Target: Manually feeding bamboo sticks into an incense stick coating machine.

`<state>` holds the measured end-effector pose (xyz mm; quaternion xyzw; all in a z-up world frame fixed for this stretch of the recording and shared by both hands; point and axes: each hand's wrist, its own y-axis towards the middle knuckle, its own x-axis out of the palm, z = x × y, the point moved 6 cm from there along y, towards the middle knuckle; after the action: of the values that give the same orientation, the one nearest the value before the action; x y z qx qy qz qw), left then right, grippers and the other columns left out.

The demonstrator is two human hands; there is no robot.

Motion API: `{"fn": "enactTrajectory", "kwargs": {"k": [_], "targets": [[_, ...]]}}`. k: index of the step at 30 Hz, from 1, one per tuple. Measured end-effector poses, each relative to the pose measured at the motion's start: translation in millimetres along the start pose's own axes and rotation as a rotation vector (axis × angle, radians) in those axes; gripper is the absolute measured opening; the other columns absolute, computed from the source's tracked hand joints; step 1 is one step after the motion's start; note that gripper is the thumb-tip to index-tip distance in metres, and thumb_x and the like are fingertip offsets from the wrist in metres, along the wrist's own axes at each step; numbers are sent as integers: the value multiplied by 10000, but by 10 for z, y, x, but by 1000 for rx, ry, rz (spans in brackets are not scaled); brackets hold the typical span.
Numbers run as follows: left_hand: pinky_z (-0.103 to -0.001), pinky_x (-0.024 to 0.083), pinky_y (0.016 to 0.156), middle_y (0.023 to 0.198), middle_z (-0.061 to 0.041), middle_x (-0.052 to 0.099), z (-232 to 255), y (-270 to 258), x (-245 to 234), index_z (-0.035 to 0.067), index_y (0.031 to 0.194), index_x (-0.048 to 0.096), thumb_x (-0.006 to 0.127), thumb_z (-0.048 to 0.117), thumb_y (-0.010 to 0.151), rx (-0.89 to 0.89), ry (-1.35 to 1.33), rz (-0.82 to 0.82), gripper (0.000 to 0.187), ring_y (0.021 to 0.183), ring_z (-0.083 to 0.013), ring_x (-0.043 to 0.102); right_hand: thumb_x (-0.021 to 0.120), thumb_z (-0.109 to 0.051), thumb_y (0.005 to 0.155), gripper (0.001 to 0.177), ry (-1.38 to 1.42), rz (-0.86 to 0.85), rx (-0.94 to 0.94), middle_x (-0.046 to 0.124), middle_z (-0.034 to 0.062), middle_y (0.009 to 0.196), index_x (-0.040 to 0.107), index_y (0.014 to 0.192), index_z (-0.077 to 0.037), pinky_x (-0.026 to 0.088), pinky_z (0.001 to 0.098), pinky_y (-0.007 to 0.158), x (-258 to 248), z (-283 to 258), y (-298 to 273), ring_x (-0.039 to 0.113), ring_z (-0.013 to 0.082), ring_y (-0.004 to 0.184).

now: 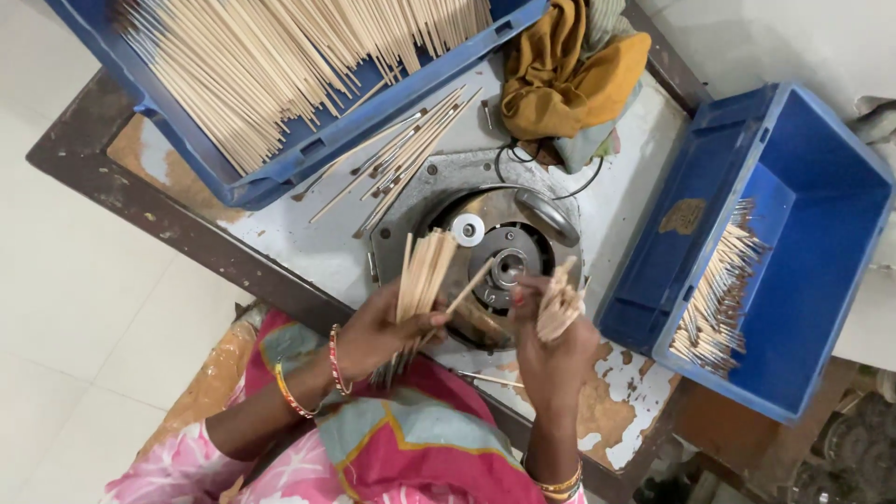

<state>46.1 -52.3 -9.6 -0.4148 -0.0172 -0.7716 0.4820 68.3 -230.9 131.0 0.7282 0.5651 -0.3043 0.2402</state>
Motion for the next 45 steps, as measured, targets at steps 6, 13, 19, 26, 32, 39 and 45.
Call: {"fn": "enactTrajectory", "kwargs": {"k": [6, 13, 19, 26, 32, 39, 45], "targets": [[-279, 610, 793, 1035, -33, 742, 359, 177, 44, 47, 1286, 549, 612, 218, 1023, 172, 570, -122, 320, 881, -123, 739, 792, -87, 815, 253, -170, -303, -32, 809, 95, 915, 778, 1067, -70, 571, 285, 643, -195, 44, -20, 759, 142, 719], [-296, 638, 793, 1084, -22, 685, 37, 94, -252, 58, 1236, 573, 708, 178, 901, -1, 91, 88, 381, 888, -113, 693, 673, 20, 823, 274, -486, -171, -181, 700, 236, 927, 651, 1096, 18, 505, 512, 753, 156, 350, 263, 669, 448, 879], [-345, 661, 784, 965, -81, 673, -113, 0, -260, 2, 1116, 592, 747, 176, 902, -122, -147, 69, 316, 834, -154, 721, 728, -88, 915, 169, -377, -192, -113, 703, 237, 926, 683, 1067, -26, 503, 513, 713, 197, 166, 211, 660, 450, 856], [-288, 614, 794, 1017, -59, 733, 302, 29, -18, 24, 1226, 609, 696, 164, 990, 178, 403, -108, 288, 909, -124, 728, 791, -206, 864, 294, -168, -300, 105, 775, 173, 817, 761, 1133, -92, 556, 357, 636, 0, 62, -119, 727, 217, 680], [-287, 585, 689, 1015, -70, 730, 231, 93, -112, 77, 1344, 507, 624, 216, 986, -39, 195, 22, 403, 808, -132, 705, 740, -87, 898, 277, -114, -39, -95, 742, 205, 903, 689, 1161, -17, 573, 434, 710, -156, 378, 119, 723, 323, 787], [-324, 630, 783, 1038, -76, 705, -292, 8, -376, 50, 1328, 564, 705, 152, 923, -178, -241, 136, 441, 861, -168, 719, 738, -68, 867, 286, -447, -128, -103, 714, 238, 874, 672, 1139, -11, 521, 487, 710, 224, 537, 265, 689, 444, 833], [-330, 622, 783, 1065, -113, 722, 9, -24, -9, 18, 1292, 574, 716, 156, 943, 6, -20, -3, 401, 878, -168, 708, 709, -137, 966, 147, -45, 28, -43, 785, 104, 842, 758, 1080, -57, 574, 350, 675, 7, -46, -11, 762, 208, 750]]}}
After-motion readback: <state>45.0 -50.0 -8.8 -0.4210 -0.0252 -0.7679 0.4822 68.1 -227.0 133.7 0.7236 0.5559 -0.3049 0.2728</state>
